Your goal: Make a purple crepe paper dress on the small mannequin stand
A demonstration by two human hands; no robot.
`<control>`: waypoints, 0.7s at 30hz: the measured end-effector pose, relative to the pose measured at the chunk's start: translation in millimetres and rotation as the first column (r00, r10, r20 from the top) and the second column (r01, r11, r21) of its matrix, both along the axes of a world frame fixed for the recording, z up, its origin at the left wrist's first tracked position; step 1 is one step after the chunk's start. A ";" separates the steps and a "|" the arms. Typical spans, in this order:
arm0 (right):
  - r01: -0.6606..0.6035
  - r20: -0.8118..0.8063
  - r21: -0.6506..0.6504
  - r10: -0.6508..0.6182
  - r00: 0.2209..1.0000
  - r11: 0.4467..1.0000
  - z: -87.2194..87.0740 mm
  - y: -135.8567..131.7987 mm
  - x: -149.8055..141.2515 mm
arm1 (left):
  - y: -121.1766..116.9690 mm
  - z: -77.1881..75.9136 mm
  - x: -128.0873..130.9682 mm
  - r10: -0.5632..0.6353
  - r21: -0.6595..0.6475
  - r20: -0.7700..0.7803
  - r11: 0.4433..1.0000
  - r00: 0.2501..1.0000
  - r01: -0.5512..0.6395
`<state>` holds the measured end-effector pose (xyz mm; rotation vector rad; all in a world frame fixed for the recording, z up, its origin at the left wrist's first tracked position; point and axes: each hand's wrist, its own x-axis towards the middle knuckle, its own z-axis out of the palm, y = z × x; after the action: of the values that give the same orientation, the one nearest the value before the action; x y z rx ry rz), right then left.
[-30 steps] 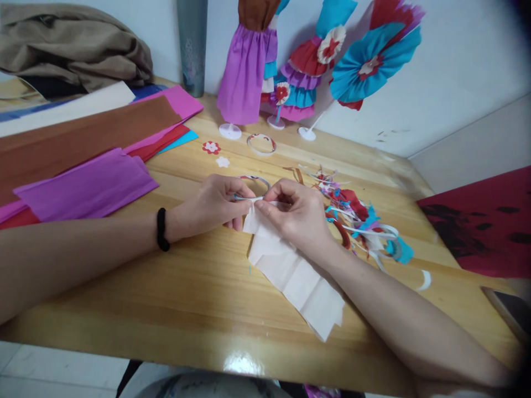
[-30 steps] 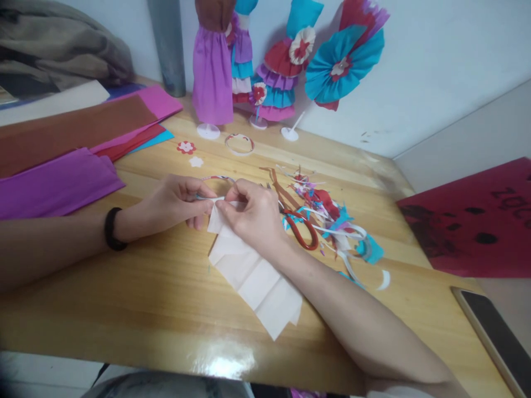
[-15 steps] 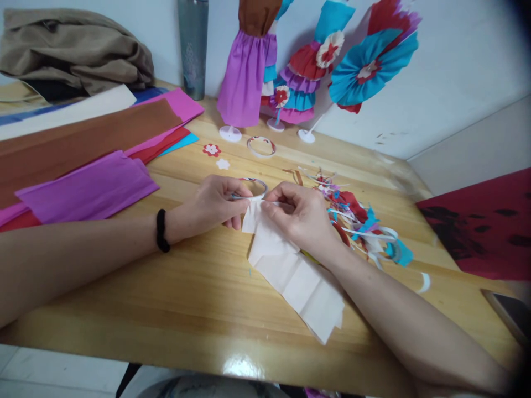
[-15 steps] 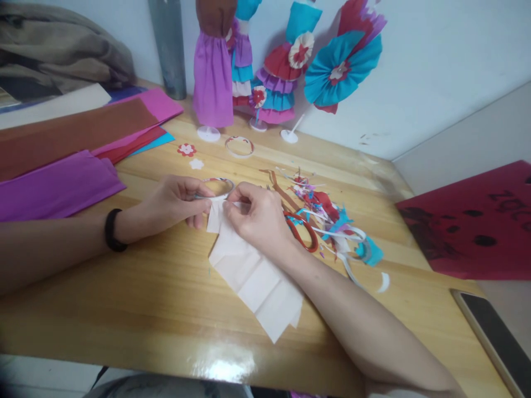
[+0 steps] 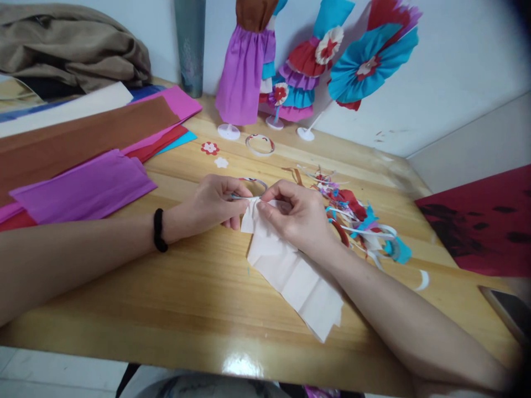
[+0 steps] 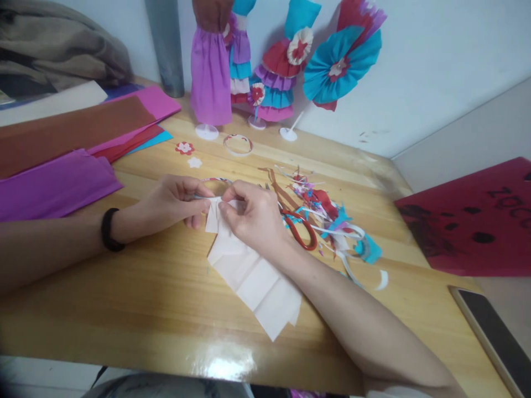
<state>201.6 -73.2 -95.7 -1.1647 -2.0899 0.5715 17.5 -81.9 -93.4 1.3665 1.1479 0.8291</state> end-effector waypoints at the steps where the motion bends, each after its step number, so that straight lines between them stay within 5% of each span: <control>1: 0.003 -0.004 0.003 -0.003 1.000 1.000 -0.4 0.1 0.1 | 0.1 -0.3 -0.1 -0.003 -0.002 0.004 1.000 1.000 0.003; 21: 0.073 0.002 -0.073 -0.073 0.997 0.995 4.4 -0.2 -1.4 | 0.4 -0.7 -1.0 -0.041 0.028 0.016 0.999 0.999 0.041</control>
<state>200.2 -73.4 -91.3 -1.2764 -2.0312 0.6177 16.5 -81.4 -94.2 1.3988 1.0956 0.8281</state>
